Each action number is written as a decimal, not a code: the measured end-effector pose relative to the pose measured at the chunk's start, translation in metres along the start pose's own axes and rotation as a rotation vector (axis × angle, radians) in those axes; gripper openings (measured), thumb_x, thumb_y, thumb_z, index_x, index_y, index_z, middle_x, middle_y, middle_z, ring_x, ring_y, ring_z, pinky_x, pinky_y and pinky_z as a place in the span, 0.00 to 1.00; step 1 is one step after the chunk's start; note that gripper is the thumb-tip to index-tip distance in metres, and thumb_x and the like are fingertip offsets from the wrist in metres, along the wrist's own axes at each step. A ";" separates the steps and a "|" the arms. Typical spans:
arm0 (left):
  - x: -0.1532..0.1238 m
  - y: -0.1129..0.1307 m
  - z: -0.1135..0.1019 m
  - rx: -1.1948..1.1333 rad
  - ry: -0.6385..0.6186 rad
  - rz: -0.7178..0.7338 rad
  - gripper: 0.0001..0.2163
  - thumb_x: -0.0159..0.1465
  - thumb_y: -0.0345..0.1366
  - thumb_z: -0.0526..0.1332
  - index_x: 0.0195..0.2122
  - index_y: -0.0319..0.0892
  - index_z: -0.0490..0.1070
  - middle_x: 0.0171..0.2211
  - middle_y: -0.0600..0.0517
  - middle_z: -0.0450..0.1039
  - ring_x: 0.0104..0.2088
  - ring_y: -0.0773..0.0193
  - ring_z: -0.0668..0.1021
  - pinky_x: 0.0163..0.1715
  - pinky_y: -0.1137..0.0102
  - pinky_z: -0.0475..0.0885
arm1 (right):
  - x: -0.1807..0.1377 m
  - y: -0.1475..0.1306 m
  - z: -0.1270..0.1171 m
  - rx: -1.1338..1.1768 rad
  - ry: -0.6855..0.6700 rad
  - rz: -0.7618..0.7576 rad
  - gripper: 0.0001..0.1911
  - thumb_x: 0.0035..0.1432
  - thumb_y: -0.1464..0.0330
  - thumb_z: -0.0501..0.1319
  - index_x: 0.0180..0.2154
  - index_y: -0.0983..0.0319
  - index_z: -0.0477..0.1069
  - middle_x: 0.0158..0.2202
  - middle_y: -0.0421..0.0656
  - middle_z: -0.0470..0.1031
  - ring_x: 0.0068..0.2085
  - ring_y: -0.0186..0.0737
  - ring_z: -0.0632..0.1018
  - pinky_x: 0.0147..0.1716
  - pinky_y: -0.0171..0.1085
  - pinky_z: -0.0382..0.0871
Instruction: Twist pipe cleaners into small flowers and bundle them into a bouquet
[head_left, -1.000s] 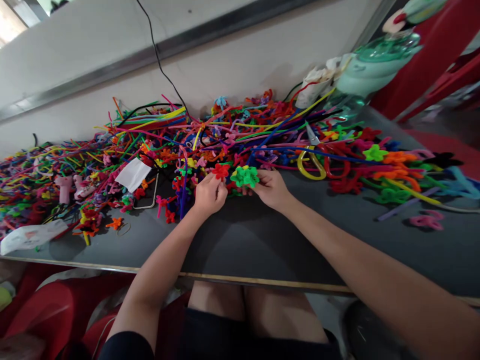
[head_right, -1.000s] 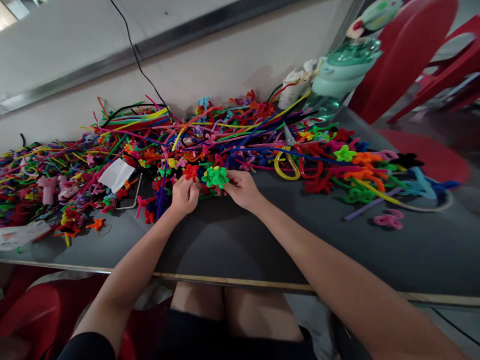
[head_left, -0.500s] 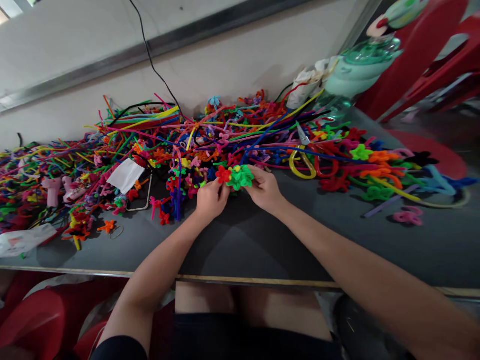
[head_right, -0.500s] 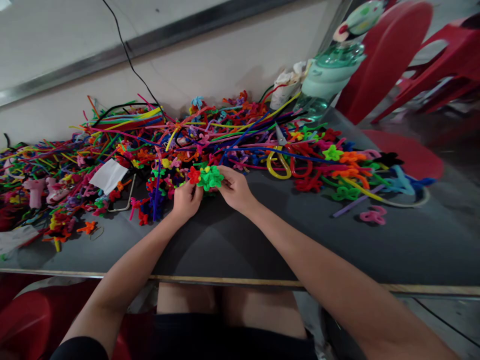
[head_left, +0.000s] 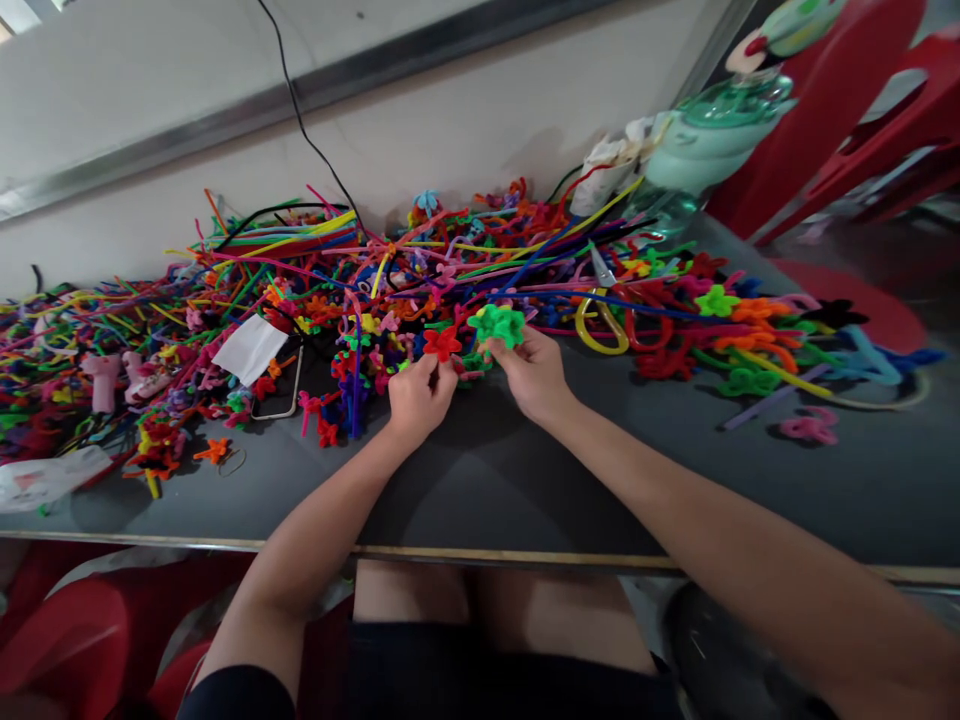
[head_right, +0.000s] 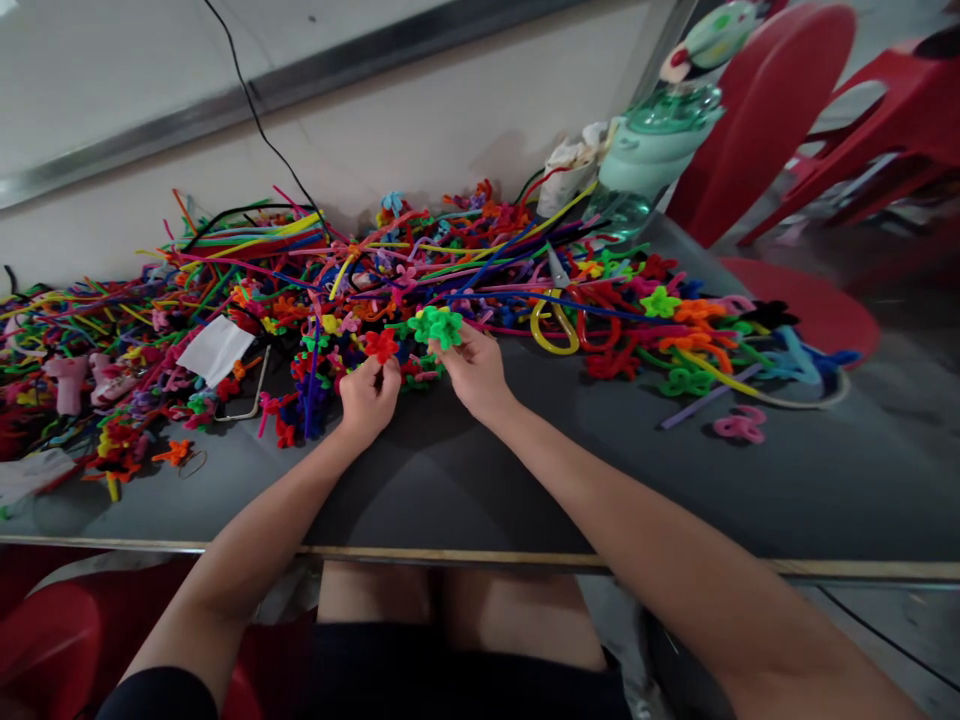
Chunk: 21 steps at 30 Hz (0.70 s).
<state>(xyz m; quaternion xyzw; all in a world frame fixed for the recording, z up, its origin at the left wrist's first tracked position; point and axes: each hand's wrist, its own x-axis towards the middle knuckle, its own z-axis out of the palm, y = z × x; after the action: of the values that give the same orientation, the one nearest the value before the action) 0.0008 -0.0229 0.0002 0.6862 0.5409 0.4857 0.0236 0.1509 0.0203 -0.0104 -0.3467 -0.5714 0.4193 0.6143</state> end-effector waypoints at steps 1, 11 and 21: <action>0.000 0.001 -0.001 -0.018 -0.011 0.003 0.15 0.64 0.36 0.53 0.19 0.41 0.61 0.14 0.57 0.58 0.16 0.73 0.62 0.19 0.75 0.54 | 0.001 0.003 0.000 0.028 0.020 0.035 0.17 0.52 0.51 0.66 0.31 0.58 0.75 0.27 0.39 0.76 0.27 0.34 0.74 0.29 0.36 0.69; -0.007 0.004 0.003 -0.301 -0.401 0.025 0.14 0.69 0.37 0.48 0.30 0.41 0.67 0.17 0.57 0.69 0.18 0.73 0.71 0.24 0.77 0.65 | -0.007 0.000 0.009 0.236 -0.058 0.178 0.20 0.41 0.50 0.71 0.29 0.58 0.76 0.29 0.40 0.78 0.33 0.40 0.78 0.32 0.40 0.73; -0.005 -0.001 0.003 -0.124 -0.300 -0.090 0.15 0.70 0.39 0.46 0.31 0.41 0.68 0.17 0.56 0.69 0.18 0.70 0.71 0.22 0.75 0.64 | -0.009 -0.003 0.011 0.261 -0.116 0.202 0.18 0.42 0.52 0.71 0.30 0.57 0.76 0.27 0.39 0.77 0.34 0.41 0.79 0.30 0.40 0.75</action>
<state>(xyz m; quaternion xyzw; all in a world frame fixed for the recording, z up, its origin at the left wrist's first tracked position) 0.0023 -0.0245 -0.0053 0.7233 0.5304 0.4089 0.1682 0.1405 0.0107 -0.0101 -0.2948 -0.5089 0.5691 0.5747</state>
